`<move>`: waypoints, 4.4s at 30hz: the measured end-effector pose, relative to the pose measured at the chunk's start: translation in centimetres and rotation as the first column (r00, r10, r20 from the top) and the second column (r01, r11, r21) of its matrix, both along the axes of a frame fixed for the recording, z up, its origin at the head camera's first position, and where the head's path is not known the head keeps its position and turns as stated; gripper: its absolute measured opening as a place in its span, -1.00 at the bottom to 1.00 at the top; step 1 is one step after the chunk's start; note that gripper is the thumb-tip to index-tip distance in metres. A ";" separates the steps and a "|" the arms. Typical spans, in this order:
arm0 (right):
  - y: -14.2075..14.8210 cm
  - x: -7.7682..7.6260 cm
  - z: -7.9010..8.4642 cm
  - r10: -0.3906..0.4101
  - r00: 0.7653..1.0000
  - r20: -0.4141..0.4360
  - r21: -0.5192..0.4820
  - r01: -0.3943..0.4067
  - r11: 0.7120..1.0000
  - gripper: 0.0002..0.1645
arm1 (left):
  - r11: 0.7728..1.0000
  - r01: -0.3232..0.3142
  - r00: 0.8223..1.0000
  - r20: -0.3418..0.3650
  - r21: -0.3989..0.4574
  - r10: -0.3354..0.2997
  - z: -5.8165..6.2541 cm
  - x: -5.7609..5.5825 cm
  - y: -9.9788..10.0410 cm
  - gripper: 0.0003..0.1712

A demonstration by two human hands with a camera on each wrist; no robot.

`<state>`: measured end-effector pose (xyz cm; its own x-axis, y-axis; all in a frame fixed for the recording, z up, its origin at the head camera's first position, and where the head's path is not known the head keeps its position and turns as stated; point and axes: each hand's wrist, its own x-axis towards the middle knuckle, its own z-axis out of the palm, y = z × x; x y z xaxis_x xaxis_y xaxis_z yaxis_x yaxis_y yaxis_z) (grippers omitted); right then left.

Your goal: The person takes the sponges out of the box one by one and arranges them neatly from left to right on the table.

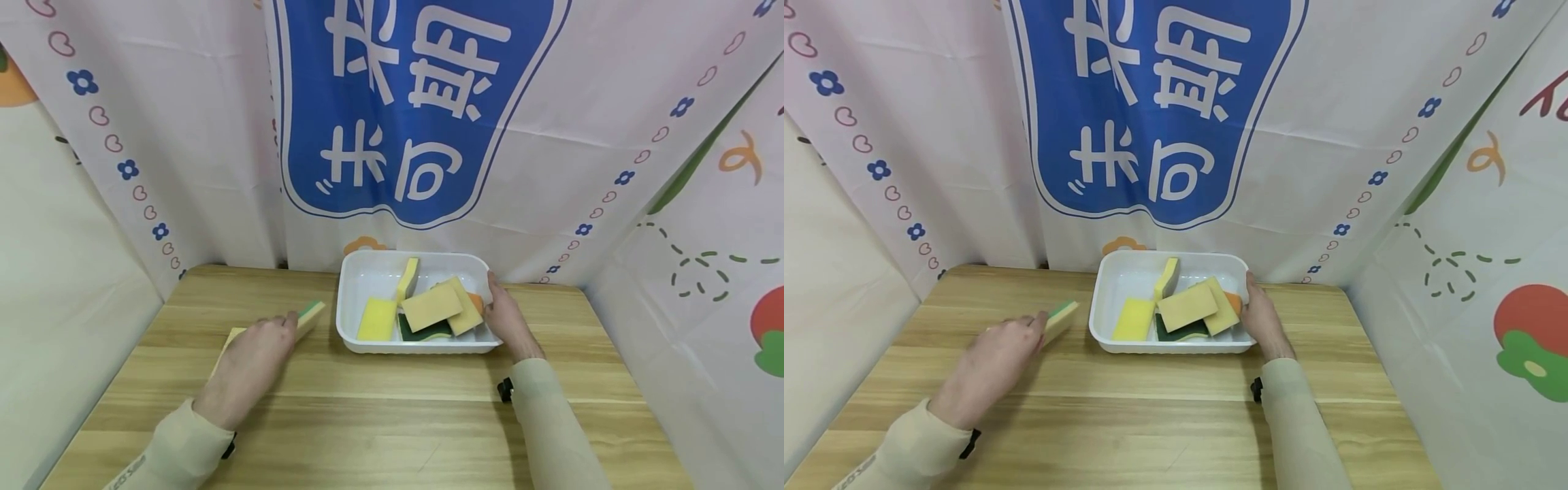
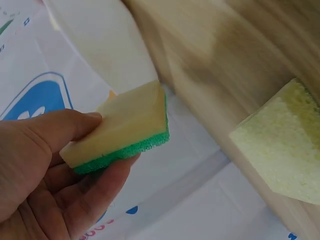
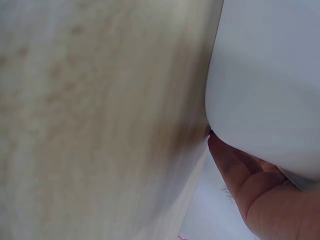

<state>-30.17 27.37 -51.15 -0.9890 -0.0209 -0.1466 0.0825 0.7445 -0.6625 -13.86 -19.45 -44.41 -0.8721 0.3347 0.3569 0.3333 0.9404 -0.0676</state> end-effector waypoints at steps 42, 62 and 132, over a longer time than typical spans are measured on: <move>0.0 0.3 0.1 -0.008 1.000 0.015 -0.046 0.008 0.999 0.08 | 0.988 -0.026 0.999 0.021 -0.153 0.029 -3.5 0.9 2.3 -0.44; 0.2 0.3 0.0 -0.016 1.000 0.020 -0.073 0.017 0.997 0.11 | 0.960 -0.123 0.992 -0.013 -0.251 0.124 -5.0 1.0 3.8 -0.64; -0.1 0.0 0.0 -0.008 1.000 0.001 0.010 0.008 1.000 0.07 | 0.974 0.040 0.965 0.244 0.224 -0.095 -1.1 -5.6 9.4 -0.55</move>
